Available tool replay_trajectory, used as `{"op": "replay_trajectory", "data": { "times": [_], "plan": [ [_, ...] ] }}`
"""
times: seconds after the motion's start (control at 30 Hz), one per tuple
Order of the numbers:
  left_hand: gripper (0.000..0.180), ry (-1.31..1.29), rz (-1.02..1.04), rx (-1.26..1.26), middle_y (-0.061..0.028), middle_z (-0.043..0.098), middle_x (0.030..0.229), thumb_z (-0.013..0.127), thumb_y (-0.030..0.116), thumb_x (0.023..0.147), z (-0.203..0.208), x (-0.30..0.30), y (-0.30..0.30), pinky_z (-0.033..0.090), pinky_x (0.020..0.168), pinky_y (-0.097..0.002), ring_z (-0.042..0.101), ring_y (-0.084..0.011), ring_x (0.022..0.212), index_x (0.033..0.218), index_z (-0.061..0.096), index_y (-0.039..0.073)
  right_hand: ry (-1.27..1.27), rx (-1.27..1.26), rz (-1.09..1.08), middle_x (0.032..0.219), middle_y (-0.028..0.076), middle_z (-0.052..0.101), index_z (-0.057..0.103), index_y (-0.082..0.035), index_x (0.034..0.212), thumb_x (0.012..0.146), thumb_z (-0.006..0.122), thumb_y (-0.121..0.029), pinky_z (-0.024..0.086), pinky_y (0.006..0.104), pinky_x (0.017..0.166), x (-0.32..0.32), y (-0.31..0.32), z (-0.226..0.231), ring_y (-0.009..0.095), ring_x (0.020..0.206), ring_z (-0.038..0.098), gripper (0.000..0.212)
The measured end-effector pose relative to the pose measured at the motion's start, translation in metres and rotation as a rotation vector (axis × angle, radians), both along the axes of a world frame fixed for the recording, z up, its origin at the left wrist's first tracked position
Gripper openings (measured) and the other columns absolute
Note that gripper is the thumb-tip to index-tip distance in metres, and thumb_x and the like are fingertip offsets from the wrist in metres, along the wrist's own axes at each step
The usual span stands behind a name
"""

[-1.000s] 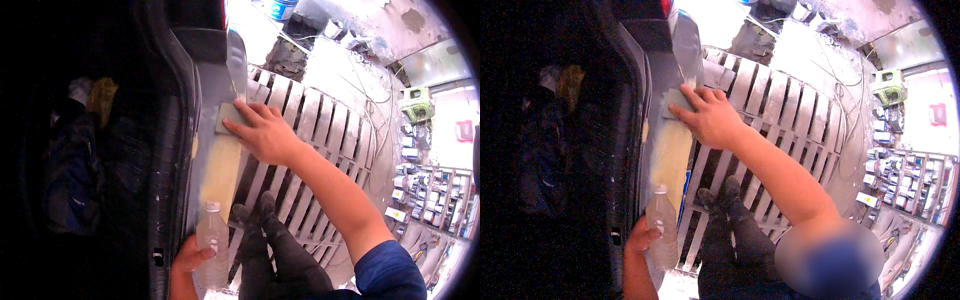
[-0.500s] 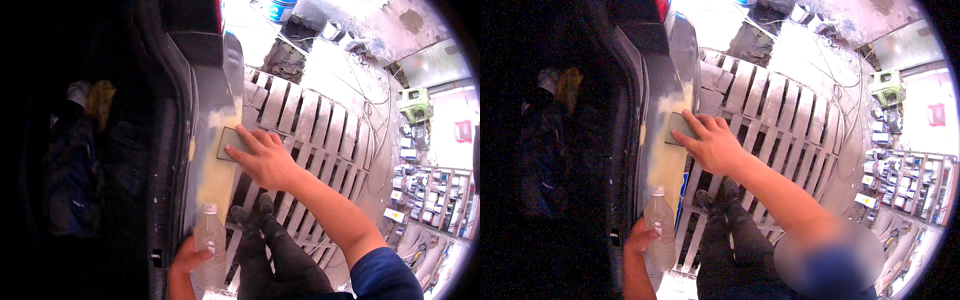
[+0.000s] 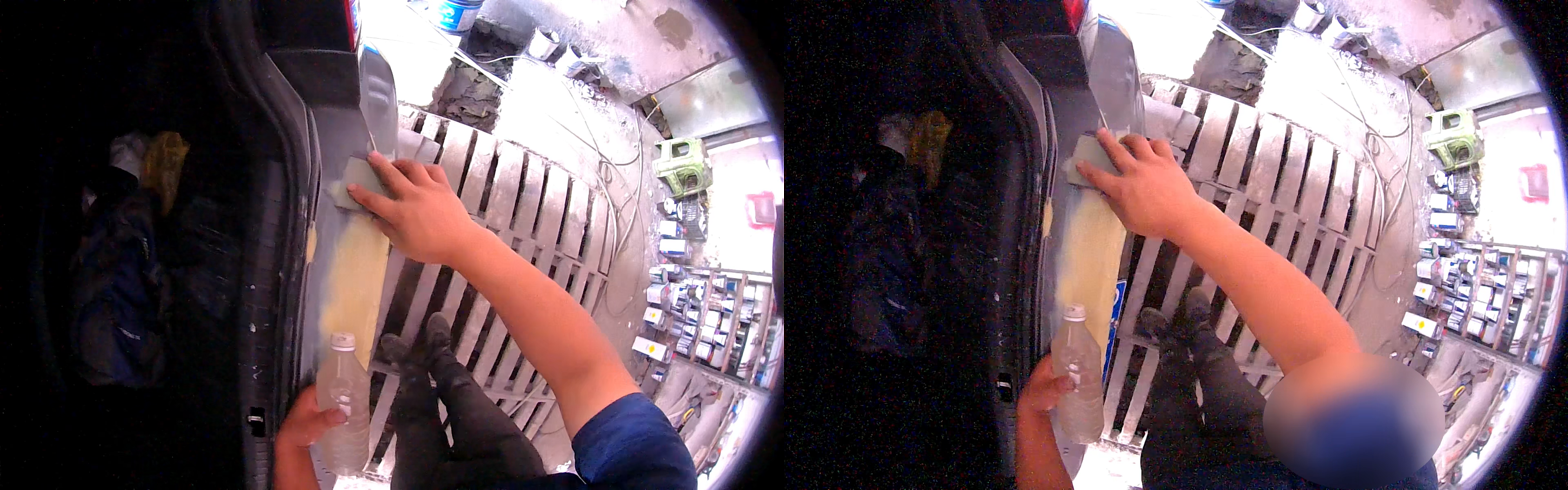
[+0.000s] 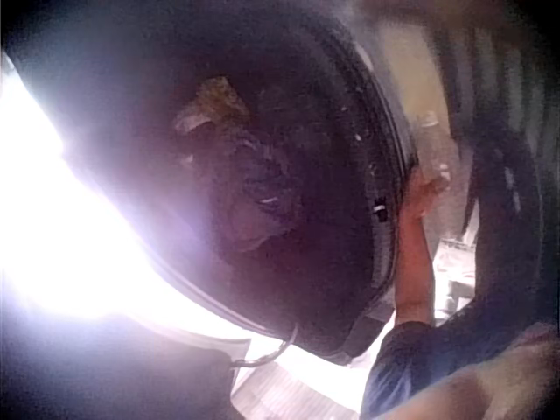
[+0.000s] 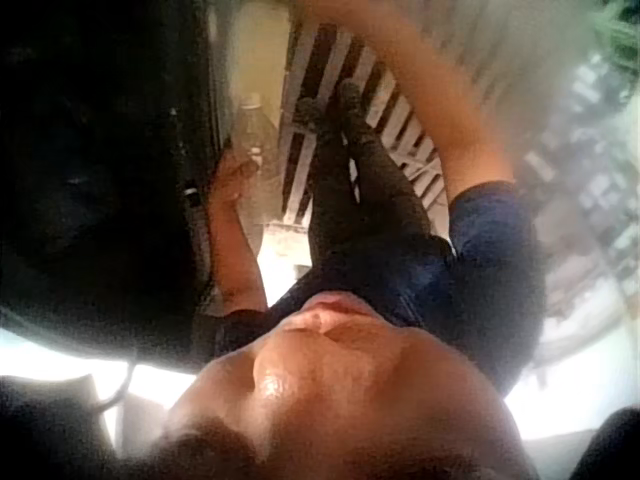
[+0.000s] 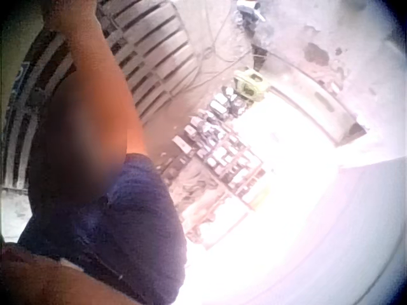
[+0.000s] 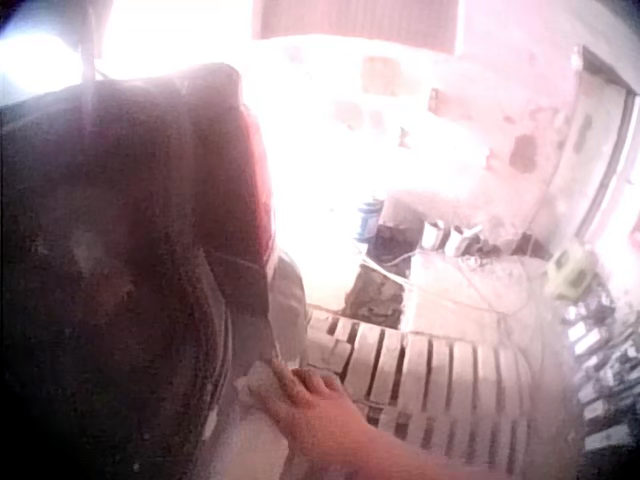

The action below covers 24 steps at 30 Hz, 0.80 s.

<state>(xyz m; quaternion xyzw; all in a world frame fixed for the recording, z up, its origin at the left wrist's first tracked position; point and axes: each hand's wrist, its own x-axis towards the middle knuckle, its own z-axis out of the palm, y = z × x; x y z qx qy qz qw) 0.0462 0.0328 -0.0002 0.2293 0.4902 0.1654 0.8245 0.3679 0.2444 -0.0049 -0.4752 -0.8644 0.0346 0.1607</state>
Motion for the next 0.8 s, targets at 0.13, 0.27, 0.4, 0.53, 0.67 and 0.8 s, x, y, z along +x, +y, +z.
{"op": "replay_trajectory", "data": {
  "times": [0.13,0.27,0.4,0.53,0.67,0.8],
  "plan": [
    [0.066,0.05,-0.042,0.007,-0.0045,0.066,0.117,0.083,0.029,0.077,-0.003,-0.006,0.0,0.05,0.093,-0.0347,0.063,-0.0169,0.105,0.131,0.055,0.002,-0.035,-0.119,-0.01,0.153,0.021,0.039,0.054,-0.026,0.141,0.086,0.064,-0.027,0.042,0.0518,0.098,-0.009,-0.041,-0.015,0.039,0.125,0.05,0.056],
    [0.066,0.04,-0.034,0.033,-0.0045,0.066,0.115,0.082,0.033,0.076,0.006,0.003,0.002,0.052,0.088,-0.0348,0.064,-0.0174,0.101,0.129,0.055,0.003,-0.052,-0.136,-0.025,0.153,0.021,0.039,0.056,-0.025,0.14,0.087,0.063,-0.027,0.042,0.0516,0.099,-0.004,-0.039,-0.01,0.04,0.125,0.05,0.053],
    [0.066,-0.035,-0.029,-0.005,-0.0054,0.066,0.12,0.084,0.026,0.077,0.004,0.003,0.005,0.048,0.097,-0.036,0.062,-0.0166,0.11,0.132,0.056,0.001,0.042,0.003,-0.034,0.153,0.021,0.04,0.056,-0.026,0.139,0.089,0.061,-0.026,0.041,0.0508,0.099,-0.004,0.003,-0.004,0.039,0.126,0.049,0.051],
    [0.069,0.069,-0.078,-0.024,-0.0051,0.066,0.118,0.085,0.029,0.075,-0.001,-0.004,0.001,0.049,0.095,-0.0358,0.062,-0.0171,0.107,0.131,0.056,0.001,0.059,-0.138,0.012,0.153,0.02,0.039,0.056,-0.025,0.138,0.089,0.061,-0.024,0.041,0.0506,0.099,-0.01,-0.054,-0.009,0.039,0.126,0.049,0.049],
    [0.072,0.087,-0.074,0.002,-0.0044,0.066,0.114,0.086,0.034,0.071,0.007,0.005,0.007,0.051,0.09,-0.0355,0.064,-0.0179,0.103,0.129,0.056,0.003,0.045,-0.083,-0.043,0.152,0.021,0.04,0.056,-0.025,0.139,0.089,0.062,-0.025,0.042,0.0493,0.096,-0.012,-0.015,-0.006,0.038,0.125,0.05,0.051],
    [0.072,0.052,-0.056,-0.01,-0.0044,0.066,0.114,0.086,0.034,0.07,0.006,0.005,0.007,0.051,0.091,-0.0356,0.064,-0.0181,0.103,0.128,0.057,0.003,-0.035,-0.088,-0.076,0.152,0.022,0.04,0.055,-0.024,0.14,0.091,0.059,-0.025,0.041,0.05,0.097,-0.024,-0.015,-0.003,0.039,0.125,0.05,0.049]
  ]
}}
